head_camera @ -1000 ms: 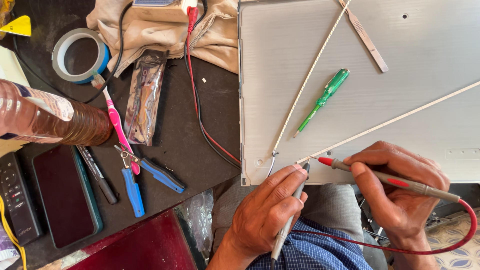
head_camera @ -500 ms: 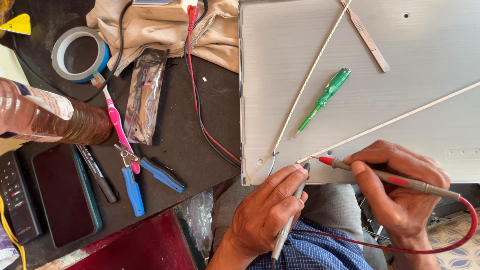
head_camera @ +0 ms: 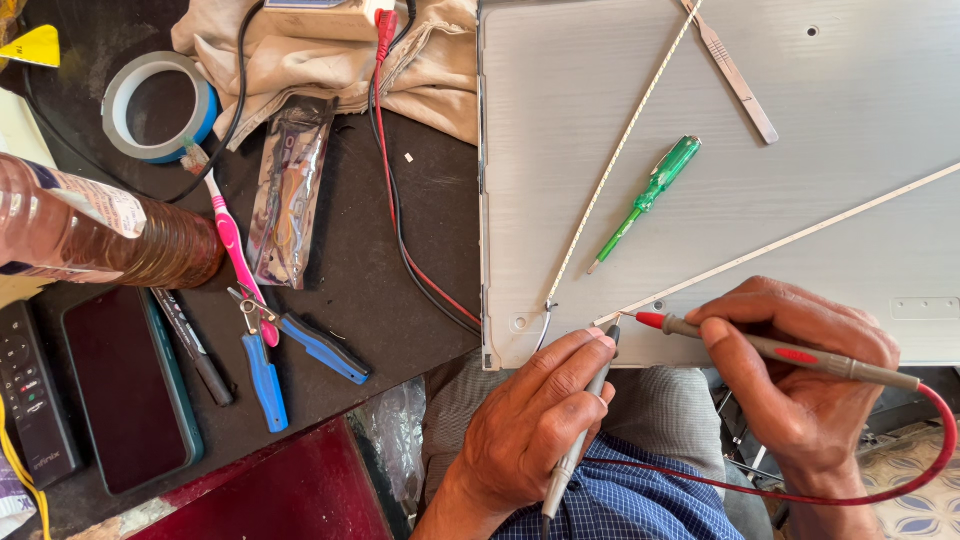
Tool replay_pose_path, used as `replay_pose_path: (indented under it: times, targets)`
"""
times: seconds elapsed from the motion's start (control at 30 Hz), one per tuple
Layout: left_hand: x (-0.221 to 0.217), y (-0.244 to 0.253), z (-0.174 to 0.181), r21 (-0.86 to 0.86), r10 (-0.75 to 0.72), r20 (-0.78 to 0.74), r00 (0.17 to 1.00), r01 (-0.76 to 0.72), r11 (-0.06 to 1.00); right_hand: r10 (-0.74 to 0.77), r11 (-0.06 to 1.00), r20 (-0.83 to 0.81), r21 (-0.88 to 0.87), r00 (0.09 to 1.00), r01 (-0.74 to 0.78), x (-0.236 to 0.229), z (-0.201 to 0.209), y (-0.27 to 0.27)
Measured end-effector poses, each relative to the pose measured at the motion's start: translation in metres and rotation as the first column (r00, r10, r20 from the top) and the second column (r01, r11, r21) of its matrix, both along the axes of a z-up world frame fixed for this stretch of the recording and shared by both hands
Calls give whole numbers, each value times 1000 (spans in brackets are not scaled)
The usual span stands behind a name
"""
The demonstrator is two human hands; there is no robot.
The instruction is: The person uses a soldering iron and solder wire to attach wires to the ends of LED strips. They repeatedly pick up the strips, align the wires, and apply solder to create connections. The person also uses a multimeter to test the electrical continuity of the soldered joints.
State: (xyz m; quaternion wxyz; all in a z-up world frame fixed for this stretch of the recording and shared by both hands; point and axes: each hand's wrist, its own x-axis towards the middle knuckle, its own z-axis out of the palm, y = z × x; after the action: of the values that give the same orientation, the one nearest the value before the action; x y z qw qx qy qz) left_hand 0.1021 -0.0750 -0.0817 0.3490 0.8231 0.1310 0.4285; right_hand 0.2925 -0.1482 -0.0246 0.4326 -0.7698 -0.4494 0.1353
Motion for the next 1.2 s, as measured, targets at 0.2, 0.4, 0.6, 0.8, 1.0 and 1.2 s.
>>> replay_pose_path:
  times: [0.2,0.4,0.6,0.8,1.0,1.2]
  targets:
    - [-1,1,2,-2,-5,-8,1000,5,1000,72,996,9,-45,997,-72,4,13,7]
    - [-1,1,2,11,-5,-3,1000,5,1000,221,960,32,-181,975,-212,18,27,22]
    - [-1,4,2,45,-1,18,1000,1,999,333,914,-2,-245,943,-324,22,37,31]
    - [1,6,-20,73,8,55,998,-12,997,375,901,-78,-205,924,-383,20,44,36]
    - [-3,-2,-90,107,95,-70,993,-87,990,377,910,-224,-89,899,-404,16,48,37]
    - [-10,-17,-154,-204,84,-177,981,-120,971,305,897,-278,-238,911,-373,18,52,39]
